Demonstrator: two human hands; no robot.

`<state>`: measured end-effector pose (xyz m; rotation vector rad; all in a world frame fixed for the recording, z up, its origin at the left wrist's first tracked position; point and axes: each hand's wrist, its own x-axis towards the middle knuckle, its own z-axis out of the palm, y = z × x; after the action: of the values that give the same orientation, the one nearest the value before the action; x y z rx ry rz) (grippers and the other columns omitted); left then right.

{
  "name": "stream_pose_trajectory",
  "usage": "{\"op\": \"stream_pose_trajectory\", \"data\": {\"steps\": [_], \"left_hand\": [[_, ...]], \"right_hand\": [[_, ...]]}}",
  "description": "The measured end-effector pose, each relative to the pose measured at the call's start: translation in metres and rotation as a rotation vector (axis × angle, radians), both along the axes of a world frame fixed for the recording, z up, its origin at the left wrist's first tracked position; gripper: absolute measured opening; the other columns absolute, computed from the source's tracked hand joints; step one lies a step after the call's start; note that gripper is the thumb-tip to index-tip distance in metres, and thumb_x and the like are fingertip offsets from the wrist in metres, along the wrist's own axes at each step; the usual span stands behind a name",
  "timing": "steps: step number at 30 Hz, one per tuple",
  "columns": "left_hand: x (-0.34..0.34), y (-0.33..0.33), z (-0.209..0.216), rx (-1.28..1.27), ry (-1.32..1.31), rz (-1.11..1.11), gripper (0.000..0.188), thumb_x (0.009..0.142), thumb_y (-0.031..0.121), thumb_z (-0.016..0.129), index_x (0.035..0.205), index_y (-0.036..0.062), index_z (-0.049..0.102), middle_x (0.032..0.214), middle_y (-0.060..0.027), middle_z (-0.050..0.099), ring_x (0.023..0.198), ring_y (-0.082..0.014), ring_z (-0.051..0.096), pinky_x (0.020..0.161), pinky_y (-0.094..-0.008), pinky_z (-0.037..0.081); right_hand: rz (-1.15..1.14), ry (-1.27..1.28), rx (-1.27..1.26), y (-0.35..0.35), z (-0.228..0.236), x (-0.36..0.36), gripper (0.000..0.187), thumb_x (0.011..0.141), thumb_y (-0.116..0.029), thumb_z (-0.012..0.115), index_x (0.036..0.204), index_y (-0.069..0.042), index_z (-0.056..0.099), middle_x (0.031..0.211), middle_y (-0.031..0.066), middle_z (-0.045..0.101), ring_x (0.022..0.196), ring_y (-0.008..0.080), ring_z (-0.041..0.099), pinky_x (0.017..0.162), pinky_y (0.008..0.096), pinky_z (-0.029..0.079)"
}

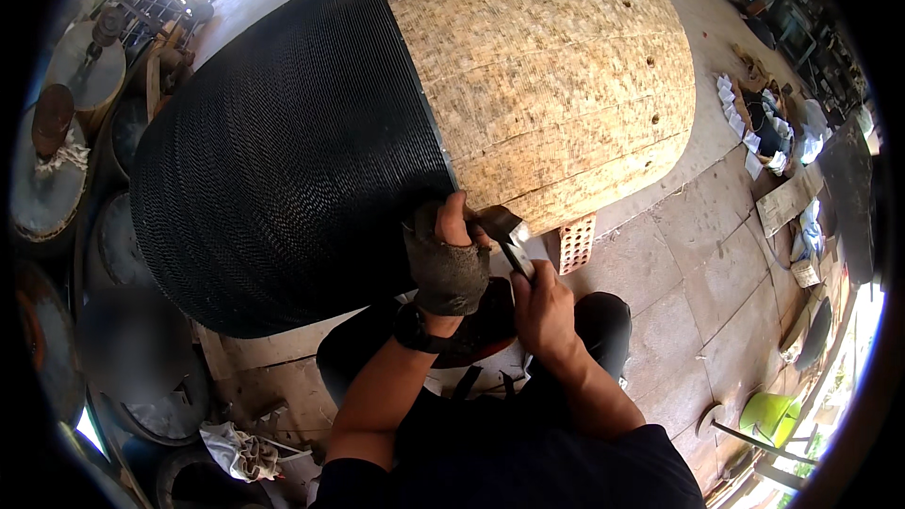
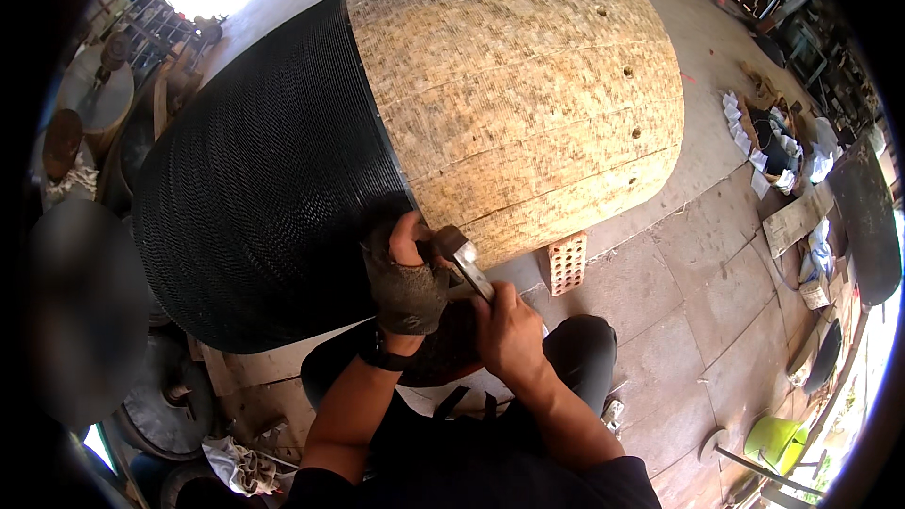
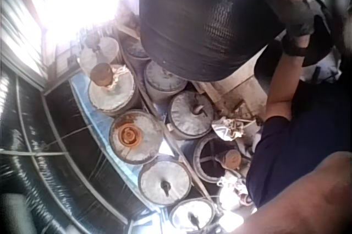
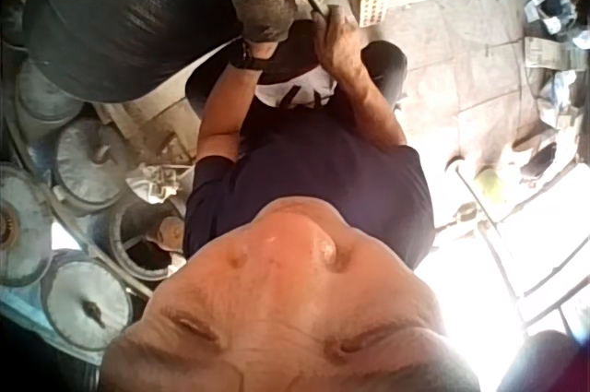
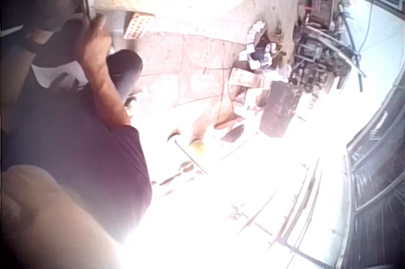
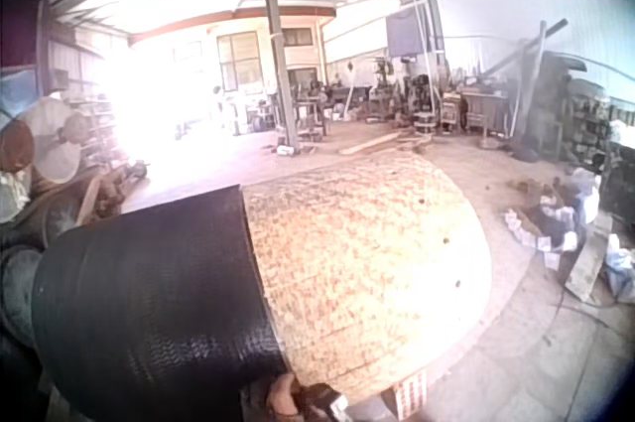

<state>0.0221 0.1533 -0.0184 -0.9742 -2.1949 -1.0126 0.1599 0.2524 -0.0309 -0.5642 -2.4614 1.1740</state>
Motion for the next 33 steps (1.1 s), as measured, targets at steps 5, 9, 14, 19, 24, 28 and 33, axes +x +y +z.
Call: {"op": "stream_pose_trajectory", "data": {"steps": [5,9,14,19,24,28,33], "left_hand": [[0.003,0.002,-0.001,-0.041,0.004,0.071,0.059,0.075,0.000,0.065,0.132,-0.0008,0.047,0.089,-0.0099,0.063,0.087,-0.0316,0.057,0.078,-0.0496,0.044],[0.006,-0.002,0.003,0.003,-0.117,0.041,0.065,0.078,0.001,0.067,0.139,-0.0031,0.044,0.103,-0.0150,0.064,0.095,-0.0340,0.058,0.088,-0.0492,0.044],[0.049,-0.037,-0.007,-0.008,-0.179,0.008,0.063,0.081,0.006,0.071,0.139,-0.0020,0.048,0.121,-0.0205,0.061,0.100,-0.0371,0.062,0.093,-0.0493,0.047],[0.087,-0.063,-0.059,-0.356,-0.189,-0.137,0.037,0.085,0.016,0.067,0.118,0.0008,0.064,0.108,-0.0158,0.064,0.092,-0.0329,0.063,0.085,-0.0483,0.051],[0.113,-0.063,-0.088,-0.559,-0.277,-0.182,0.025,0.084,0.020,0.067,0.103,0.0042,0.066,0.097,-0.0127,0.062,0.091,-0.0289,0.062,0.081,-0.0452,0.050],[0.108,-0.055,-0.105,-0.561,-0.301,-0.203,0.018,0.085,0.021,0.065,0.093,0.0052,0.068,0.092,-0.0113,0.063,0.091,-0.0279,0.062,0.081,-0.0442,0.049],[0.108,-0.051,-0.132,-0.409,-0.250,-0.282,0.017,0.079,0.020,0.068,0.086,0.0045,0.065,0.078,-0.0139,0.060,0.072,-0.0284,0.060,0.068,-0.0396,0.049]], "right_hand": [[0.003,0.079,-0.012,-0.001,0.004,0.005,0.022,0.095,-0.012,0.062,0.109,0.001,0.053,0.082,0.0266,0.065,0.072,0.0486,0.064,0.063,0.0526,0.051],[0.009,-0.078,0.039,0.002,-0.002,-0.005,0.020,0.095,-0.011,0.061,0.108,0.001,0.053,0.081,0.0280,0.064,0.072,0.0492,0.063,0.062,0.0529,0.050],[-0.005,0.338,0.132,-0.004,0.010,0.009,0.017,0.095,-0.006,0.054,0.108,0.004,0.055,0.076,0.0257,0.062,0.067,0.0462,0.063,0.057,0.0490,0.048],[0.018,-0.055,0.111,0.000,-0.003,0.007,0.020,0.095,-0.012,0.061,0.109,0.001,0.054,0.075,0.0256,0.064,0.063,0.0466,0.063,0.056,0.0509,0.050],[0.072,0.290,0.229,0.006,-0.019,0.012,0.029,0.093,-0.006,0.056,0.118,0.008,0.055,0.083,0.0242,0.067,0.069,0.0443,0.068,0.060,0.0462,0.055],[-0.003,0.054,0.217,-0.001,-0.023,0.004,0.021,0.094,-0.005,0.056,0.112,0.005,0.055,0.077,0.0282,0.063,0.067,0.0473,0.064,0.056,0.0474,0.050],[0.059,0.247,0.238,0.001,-0.014,0.002,0.017,0.094,-0.004,0.053,0.108,0.006,0.058,0.076,0.0243,0.066,0.070,0.0442,0.067,0.060,0.0435,0.052]]}}
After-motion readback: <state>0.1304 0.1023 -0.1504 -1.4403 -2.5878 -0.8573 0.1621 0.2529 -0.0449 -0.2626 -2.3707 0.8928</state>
